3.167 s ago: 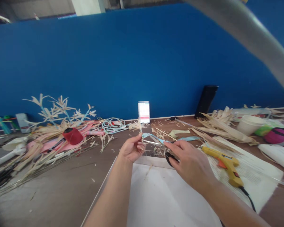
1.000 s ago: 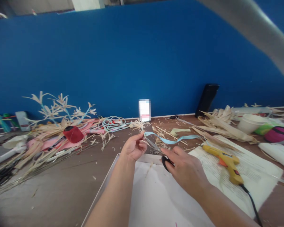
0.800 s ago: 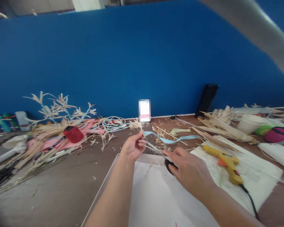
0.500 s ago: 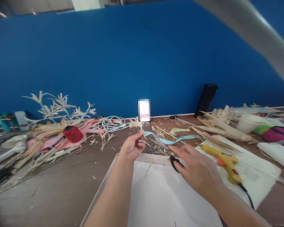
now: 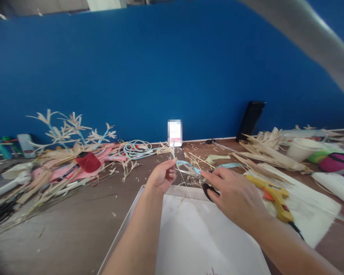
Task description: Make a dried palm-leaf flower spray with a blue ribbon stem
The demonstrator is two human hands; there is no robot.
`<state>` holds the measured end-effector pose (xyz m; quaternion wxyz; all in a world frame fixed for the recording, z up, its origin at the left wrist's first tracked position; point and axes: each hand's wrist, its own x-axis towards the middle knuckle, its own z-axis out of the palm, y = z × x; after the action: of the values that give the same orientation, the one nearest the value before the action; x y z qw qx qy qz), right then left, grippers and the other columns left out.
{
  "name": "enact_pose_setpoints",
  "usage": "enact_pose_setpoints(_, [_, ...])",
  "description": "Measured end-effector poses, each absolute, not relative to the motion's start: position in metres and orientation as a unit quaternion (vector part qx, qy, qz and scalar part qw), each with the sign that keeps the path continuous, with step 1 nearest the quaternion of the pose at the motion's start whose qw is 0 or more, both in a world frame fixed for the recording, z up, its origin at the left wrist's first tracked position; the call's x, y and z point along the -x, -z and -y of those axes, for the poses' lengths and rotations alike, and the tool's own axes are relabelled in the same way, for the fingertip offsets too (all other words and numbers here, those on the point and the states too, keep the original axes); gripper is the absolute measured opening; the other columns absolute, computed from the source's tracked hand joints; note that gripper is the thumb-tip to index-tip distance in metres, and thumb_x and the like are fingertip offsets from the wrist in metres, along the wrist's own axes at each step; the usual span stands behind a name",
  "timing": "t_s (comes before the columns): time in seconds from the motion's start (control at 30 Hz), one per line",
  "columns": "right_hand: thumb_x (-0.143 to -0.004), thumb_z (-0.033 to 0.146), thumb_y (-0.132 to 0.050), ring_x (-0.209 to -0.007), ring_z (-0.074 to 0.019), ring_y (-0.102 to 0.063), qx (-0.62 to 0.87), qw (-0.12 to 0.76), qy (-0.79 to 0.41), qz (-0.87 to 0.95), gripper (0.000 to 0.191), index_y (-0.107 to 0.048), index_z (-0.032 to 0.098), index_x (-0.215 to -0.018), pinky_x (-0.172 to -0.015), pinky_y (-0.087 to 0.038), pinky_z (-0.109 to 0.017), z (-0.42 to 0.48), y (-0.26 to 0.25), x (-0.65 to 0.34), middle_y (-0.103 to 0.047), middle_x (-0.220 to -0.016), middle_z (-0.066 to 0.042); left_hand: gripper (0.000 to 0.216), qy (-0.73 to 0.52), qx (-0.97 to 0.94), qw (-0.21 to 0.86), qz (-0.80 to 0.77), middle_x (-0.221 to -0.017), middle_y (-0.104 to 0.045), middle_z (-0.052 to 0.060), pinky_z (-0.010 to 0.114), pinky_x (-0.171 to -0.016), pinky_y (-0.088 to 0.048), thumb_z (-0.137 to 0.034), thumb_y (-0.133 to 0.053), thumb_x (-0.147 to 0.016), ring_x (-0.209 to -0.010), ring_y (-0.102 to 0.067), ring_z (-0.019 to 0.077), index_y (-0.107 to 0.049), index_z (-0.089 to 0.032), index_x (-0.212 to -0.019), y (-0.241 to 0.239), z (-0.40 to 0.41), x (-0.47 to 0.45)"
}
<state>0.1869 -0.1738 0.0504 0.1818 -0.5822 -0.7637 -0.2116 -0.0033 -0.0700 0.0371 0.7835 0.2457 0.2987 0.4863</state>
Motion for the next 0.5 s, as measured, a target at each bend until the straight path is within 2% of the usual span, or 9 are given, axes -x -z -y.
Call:
enact_pose_setpoints(0.33, [-0.08,0.03,-0.048,-0.06,-0.0121,-0.053,0.589,0.184,0.214,0.757,0.035,-0.058,0.035,-0.113,-0.047,-0.029,-0.023,0.1696,-0.0521,-0.1784,-0.062,-0.083,-0.001,0.018,-0.445,-0.213,0.826,-0.273,-0.053,-0.035,-0.005,0.008,-0.036,-0.024,-0.011,-0.068,-0.064,-0.043,-0.031,-0.0002,-0.05,-0.011,-0.066,-0.0416,0.0722,0.0042])
enact_pose_setpoints(0.5, [-0.081,0.03,-0.047,-0.059,-0.0111,-0.053,0.582,0.193,0.209,0.762,0.034,-0.058,0.035,-0.113,-0.047,-0.029,-0.023,0.1691,-0.0491,-0.1793,-0.061,-0.081,0.0,0.014,-0.441,-0.212,0.831,-0.265,-0.053,-0.035,-0.005,0.008,-0.036,-0.023,-0.009,-0.065,-0.067,-0.042,-0.031,-0.0001,-0.052,-0.011,-0.07,-0.0415,0.0716,0.0045])
